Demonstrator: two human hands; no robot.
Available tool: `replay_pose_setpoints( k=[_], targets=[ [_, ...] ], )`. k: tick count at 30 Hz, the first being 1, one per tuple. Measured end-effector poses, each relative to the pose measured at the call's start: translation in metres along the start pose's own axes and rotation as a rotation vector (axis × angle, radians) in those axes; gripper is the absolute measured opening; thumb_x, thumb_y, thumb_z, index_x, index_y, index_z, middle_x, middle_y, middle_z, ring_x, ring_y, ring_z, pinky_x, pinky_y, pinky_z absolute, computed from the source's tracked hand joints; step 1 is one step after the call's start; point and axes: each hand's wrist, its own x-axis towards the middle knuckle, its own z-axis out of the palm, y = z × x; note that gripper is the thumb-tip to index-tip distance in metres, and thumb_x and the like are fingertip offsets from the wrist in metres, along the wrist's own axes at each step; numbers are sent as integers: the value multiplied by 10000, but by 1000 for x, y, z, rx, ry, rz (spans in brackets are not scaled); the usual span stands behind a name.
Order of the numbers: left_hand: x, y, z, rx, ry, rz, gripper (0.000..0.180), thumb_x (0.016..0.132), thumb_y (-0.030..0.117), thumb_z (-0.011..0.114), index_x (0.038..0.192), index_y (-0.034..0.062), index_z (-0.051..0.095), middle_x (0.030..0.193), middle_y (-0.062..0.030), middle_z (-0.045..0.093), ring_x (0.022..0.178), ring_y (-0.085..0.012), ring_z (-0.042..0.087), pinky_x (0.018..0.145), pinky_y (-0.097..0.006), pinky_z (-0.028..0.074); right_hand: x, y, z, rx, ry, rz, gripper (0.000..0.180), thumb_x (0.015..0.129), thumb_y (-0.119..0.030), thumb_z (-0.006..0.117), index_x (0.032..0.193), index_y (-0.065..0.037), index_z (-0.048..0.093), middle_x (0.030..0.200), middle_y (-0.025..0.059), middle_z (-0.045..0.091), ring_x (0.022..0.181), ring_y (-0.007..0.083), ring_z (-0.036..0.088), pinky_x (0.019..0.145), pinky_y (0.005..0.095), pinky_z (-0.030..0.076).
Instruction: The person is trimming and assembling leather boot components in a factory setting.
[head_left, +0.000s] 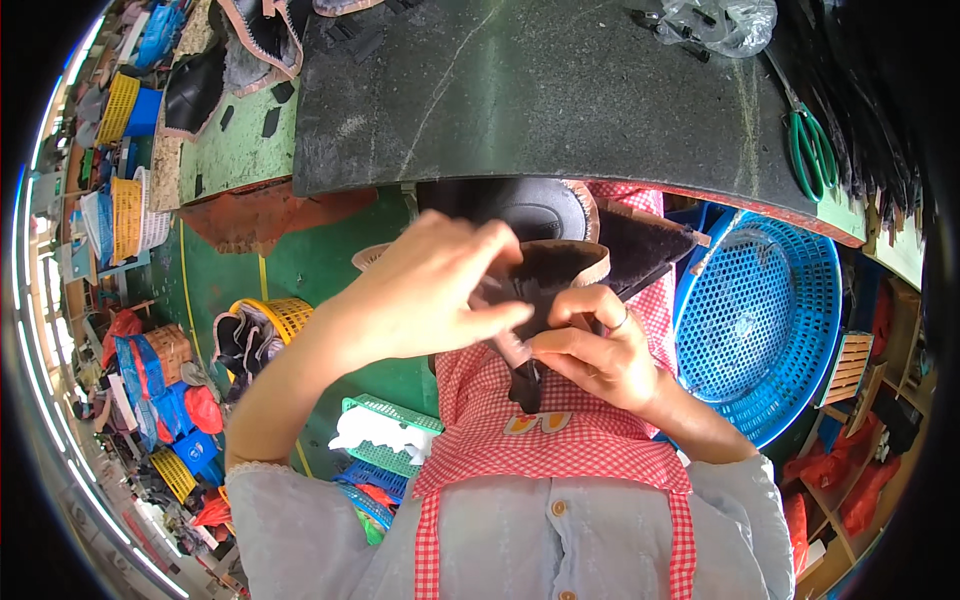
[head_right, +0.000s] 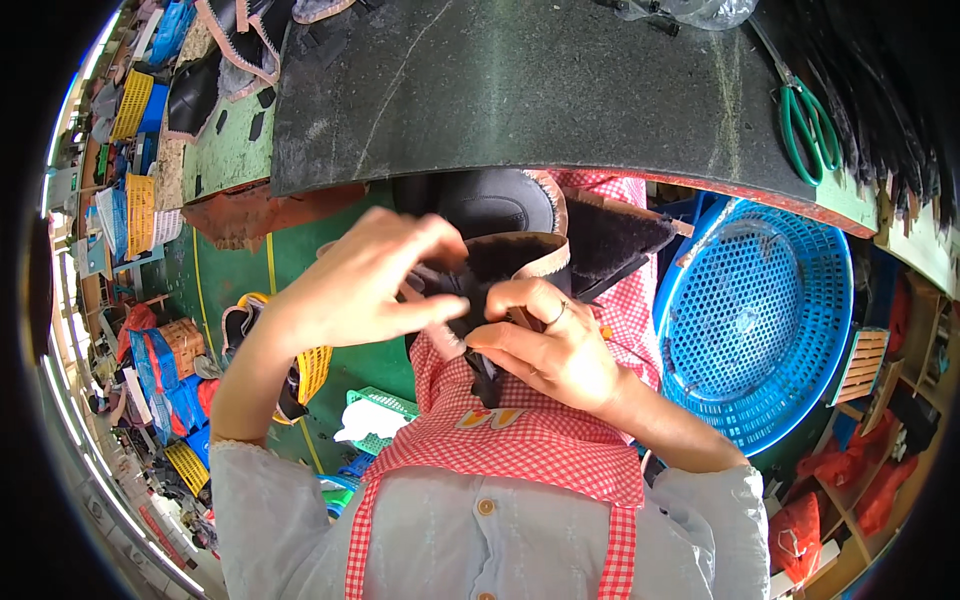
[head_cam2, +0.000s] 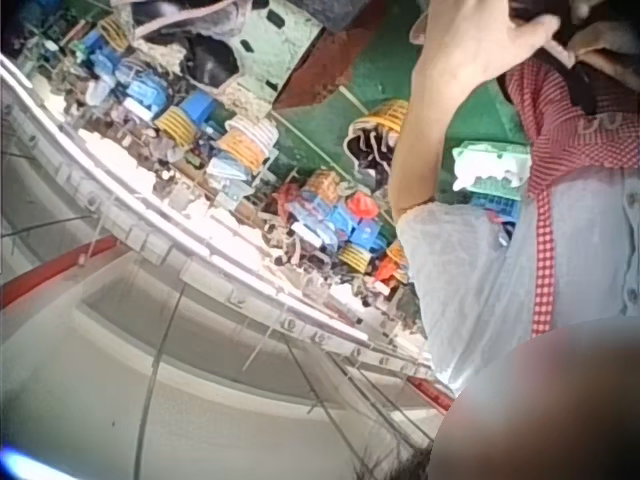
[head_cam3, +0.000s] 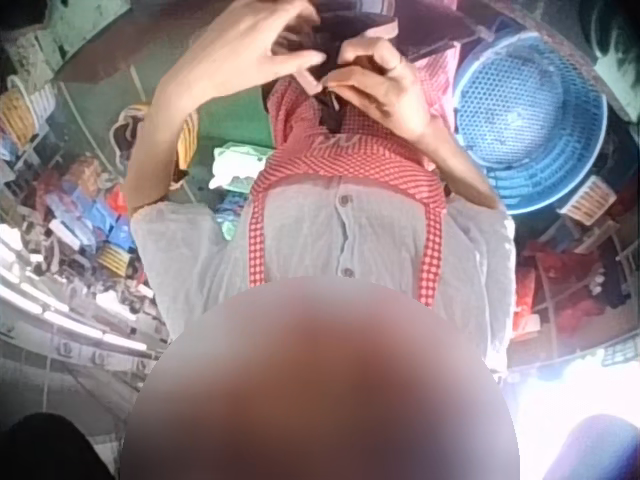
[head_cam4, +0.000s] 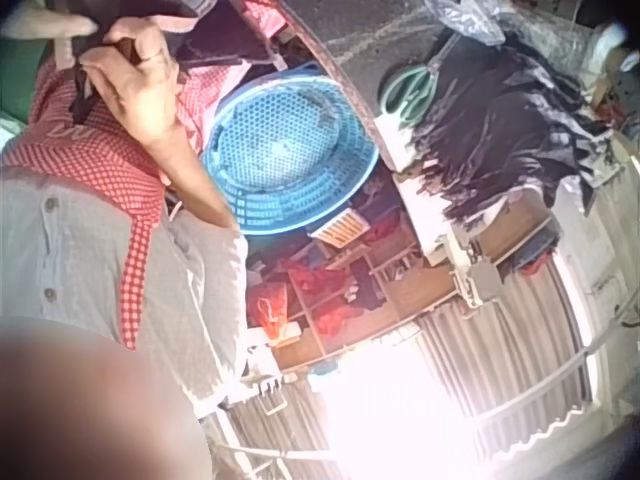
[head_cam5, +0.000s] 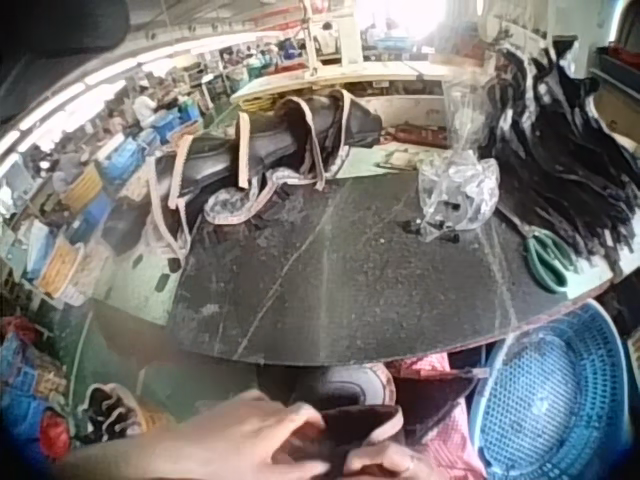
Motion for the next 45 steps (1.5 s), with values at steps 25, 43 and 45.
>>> replay_pose_setpoints(
  k=[25, 43, 45],
  targets=[
    [0, -4, -17, -716, 128, -125, 354, 985, 109, 558, 1298, -36, 484, 1237, -131, 585, 1132, -202, 570, 974, -346, 450, 106, -6, -54, -325, -19, -133, 245, 697, -120, 748, 910, -78, 634, 870, 54, 639, 872, 276, 596, 808, 370, 458],
    [4, 26, 30, -271, 466, 73, 145, 944, 100, 542, 998, -17, 607, 926, -208, 612, 898, -409, 582, 821, -479, 442, 112, 22, -49, 178, 467, 153, 175, 766, -112, 780, 899, -57, 681, 1132, 80, 609, 1122, 202, 548, 977, 351, 418],
    [7, 27, 37, -301, 519, 128, 109, 838, 48, 610, 930, -9, 603, 890, -200, 598, 859, -418, 563, 756, -488, 428, 125, 39, -58, 523, 558, 226, 116, 832, -54, 737, 922, -46, 664, 1165, 63, 620, 1064, 142, 583, 961, 303, 440]
  ],
)
